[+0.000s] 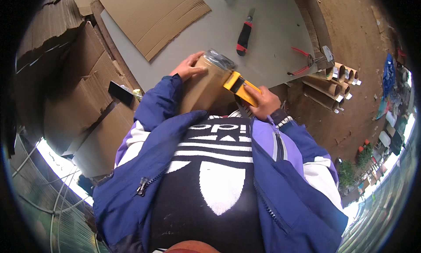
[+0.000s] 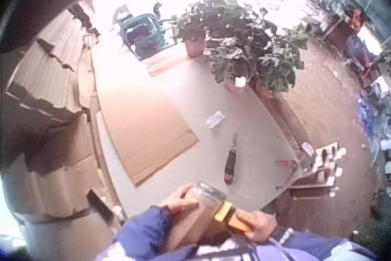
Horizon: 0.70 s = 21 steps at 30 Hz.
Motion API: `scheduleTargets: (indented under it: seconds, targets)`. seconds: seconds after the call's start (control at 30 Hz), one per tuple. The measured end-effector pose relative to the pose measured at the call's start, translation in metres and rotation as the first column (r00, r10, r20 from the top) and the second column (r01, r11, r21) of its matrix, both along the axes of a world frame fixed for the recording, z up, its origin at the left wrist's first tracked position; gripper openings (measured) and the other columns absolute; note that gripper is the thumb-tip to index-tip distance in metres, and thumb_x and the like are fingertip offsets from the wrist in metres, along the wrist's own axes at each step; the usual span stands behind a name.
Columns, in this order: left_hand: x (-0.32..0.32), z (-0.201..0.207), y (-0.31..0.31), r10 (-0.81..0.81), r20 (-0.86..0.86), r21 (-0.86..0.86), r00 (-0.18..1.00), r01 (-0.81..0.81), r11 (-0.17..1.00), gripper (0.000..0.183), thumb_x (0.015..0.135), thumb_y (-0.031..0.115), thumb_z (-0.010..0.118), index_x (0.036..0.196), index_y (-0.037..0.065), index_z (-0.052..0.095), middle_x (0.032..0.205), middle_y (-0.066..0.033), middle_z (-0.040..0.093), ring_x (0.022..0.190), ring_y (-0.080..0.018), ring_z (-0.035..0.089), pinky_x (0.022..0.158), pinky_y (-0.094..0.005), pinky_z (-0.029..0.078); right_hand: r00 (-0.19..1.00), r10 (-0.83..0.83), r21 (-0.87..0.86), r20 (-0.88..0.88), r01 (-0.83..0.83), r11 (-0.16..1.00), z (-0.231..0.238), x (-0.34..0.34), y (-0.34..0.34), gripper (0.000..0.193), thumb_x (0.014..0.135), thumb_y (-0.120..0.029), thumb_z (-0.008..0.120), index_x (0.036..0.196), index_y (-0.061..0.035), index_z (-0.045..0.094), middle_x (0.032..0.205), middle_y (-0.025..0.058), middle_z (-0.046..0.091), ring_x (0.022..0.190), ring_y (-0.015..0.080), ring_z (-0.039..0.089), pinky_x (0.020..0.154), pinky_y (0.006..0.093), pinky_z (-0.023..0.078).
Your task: The person rolls a flat cardboard sheet around a cylindrical form to create a tube, secures the seam with clear tape, and trims the edges with scissors. They repeat this process to make multiple tubes and place them upright on the floor.
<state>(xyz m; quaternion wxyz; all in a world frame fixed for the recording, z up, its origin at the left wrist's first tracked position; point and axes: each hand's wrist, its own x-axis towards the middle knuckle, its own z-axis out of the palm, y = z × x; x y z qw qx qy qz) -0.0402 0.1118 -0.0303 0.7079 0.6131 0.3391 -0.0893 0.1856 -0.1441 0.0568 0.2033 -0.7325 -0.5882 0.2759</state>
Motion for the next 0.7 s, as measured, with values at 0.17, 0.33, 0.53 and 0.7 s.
scheduleTargets:
  seconds: [0.17,0.33,0.53,0.7]
  targets:
    - [-0.009,0.035,-0.036,0.021,-0.342,0.837,0.940,0.294,0.461,0.095,0.075,0.035,0.078,0.154,0.009,0.031,0.157,-0.0181,0.035,0.142,-0.0364,0.037,0.116,-0.0468,0.032,1.000,-0.004,0.127,-0.025,0.007,0.992,-0.010,-0.033,0.052,0.066,0.070,-0.015,0.079,0.132,-0.0291,0.062,0.088,0.0117,0.056,0.074,0.0322,0.065,0.064,0.0418,0.055]
    - [0.001,0.022,-0.041,0.294,-0.278,0.903,0.915,0.144,0.405,0.106,0.063,0.045,0.086,0.151,0.017,0.034,0.152,-0.0083,0.037,0.137,-0.0324,0.040,0.108,-0.0487,0.037,0.997,0.056,0.106,-0.045,-0.051,0.993,0.027,-0.027,0.096,0.066,0.071,-0.015,0.077,0.133,-0.0286,0.061,0.088,0.0112,0.058,0.071,0.0319,0.064,0.063,0.0411,0.054]
    - [0.010,0.031,-0.045,0.352,-0.297,0.898,0.888,0.133,0.420,0.119,0.047,0.057,0.090,0.147,0.017,0.040,0.147,-0.0070,0.042,0.134,-0.0307,0.042,0.111,-0.0463,0.037,0.987,0.150,-0.018,-0.061,-0.151,0.988,0.077,0.023,0.027,0.065,0.069,-0.013,0.078,0.131,-0.0268,0.063,0.087,0.0113,0.057,0.071,0.0312,0.064,0.062,0.0405,0.054]
    - [0.004,0.034,-0.030,0.304,-0.318,0.832,0.898,0.112,0.543,0.118,0.047,0.051,0.092,0.147,0.015,0.041,0.147,-0.0097,0.044,0.136,-0.0322,0.043,0.113,-0.0429,0.039,0.992,0.116,-0.057,0.057,-0.112,0.992,0.029,0.037,-0.003,0.063,0.071,-0.017,0.080,0.131,-0.0273,0.064,0.084,0.0106,0.055,0.070,0.0305,0.064,0.059,0.0412,0.053]
